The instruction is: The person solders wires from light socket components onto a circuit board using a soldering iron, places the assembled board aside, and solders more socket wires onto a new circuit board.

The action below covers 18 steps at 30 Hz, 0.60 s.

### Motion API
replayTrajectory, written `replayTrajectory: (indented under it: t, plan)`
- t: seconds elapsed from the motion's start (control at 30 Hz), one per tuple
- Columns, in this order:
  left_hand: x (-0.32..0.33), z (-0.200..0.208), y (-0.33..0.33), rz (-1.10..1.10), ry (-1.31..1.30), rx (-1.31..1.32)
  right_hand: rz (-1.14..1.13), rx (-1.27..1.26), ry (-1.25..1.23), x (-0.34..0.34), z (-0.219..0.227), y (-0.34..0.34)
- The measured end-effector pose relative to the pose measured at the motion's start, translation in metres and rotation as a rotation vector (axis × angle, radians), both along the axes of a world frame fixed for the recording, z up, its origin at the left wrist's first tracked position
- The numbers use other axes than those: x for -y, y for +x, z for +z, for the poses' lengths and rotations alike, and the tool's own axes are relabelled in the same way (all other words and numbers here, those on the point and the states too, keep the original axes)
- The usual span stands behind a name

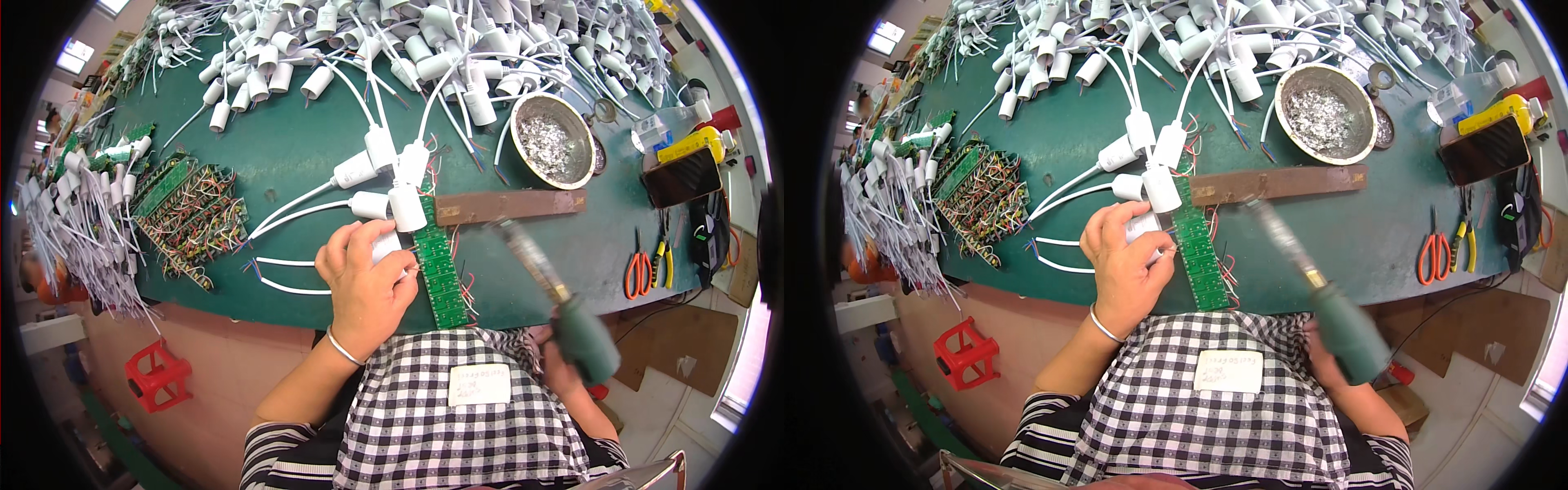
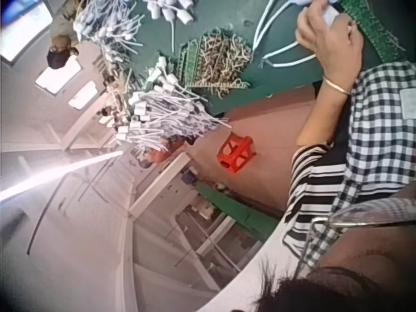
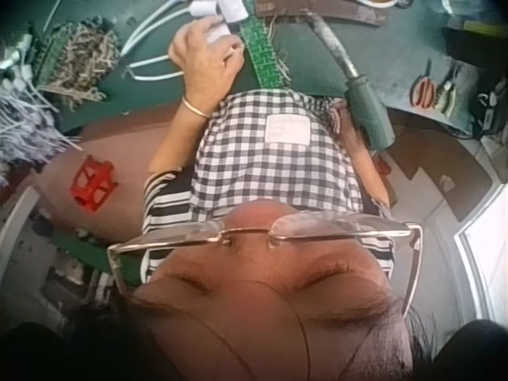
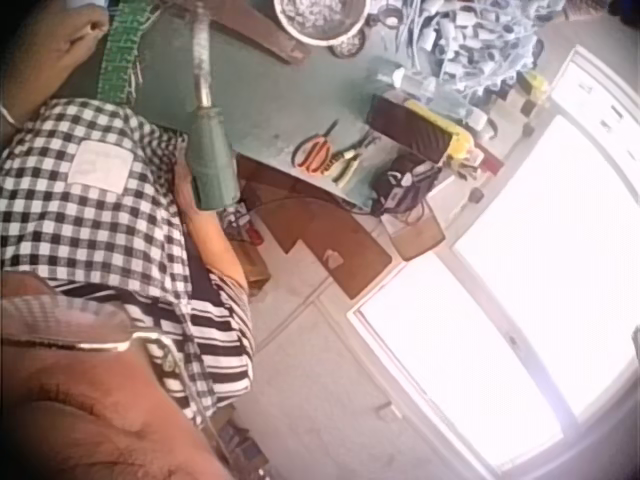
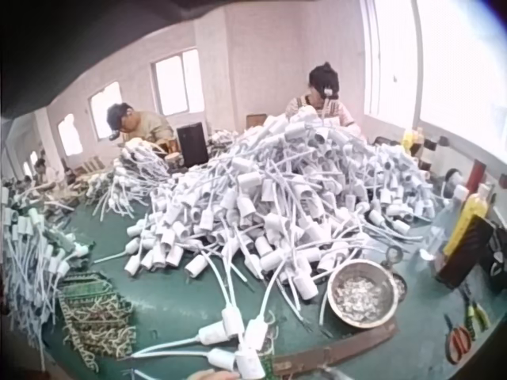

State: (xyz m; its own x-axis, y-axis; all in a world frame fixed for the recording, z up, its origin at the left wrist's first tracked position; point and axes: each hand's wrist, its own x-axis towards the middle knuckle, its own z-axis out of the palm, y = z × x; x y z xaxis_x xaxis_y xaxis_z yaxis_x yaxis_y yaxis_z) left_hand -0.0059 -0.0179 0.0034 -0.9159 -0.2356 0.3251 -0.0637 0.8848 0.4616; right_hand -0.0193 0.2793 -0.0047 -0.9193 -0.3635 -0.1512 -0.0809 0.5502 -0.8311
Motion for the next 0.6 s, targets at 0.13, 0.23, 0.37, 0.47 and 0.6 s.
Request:
replayTrajectory:
  t: [0.13,0.23,0.37,0.47,0.6]
  plan:
    - [-0.001,-0.001,0.003,0.014,0.012,0.012,-0.143,-0.529,-0.219,-0.003,0.011,-0.029]
    - [-0.002,-0.003,0.003,0.016,0.008,0.015,-0.421,-0.353,-0.282,0.008,0.016,-0.055]
    - [-0.001,-0.002,0.005,0.021,0.017,0.009,-0.106,-0.614,-0.117,-0.012,0.011,-0.053]
    - [0.004,0.001,0.005,0.023,0.029,0.013,-0.057,-0.296,-0.201,-0.011,0.011,-0.032]
    - [0.009,0.004,0.005,-0.071,0.08,0.02,0.034,-0.085,-0.181,-0.007,0.001,-0.011]
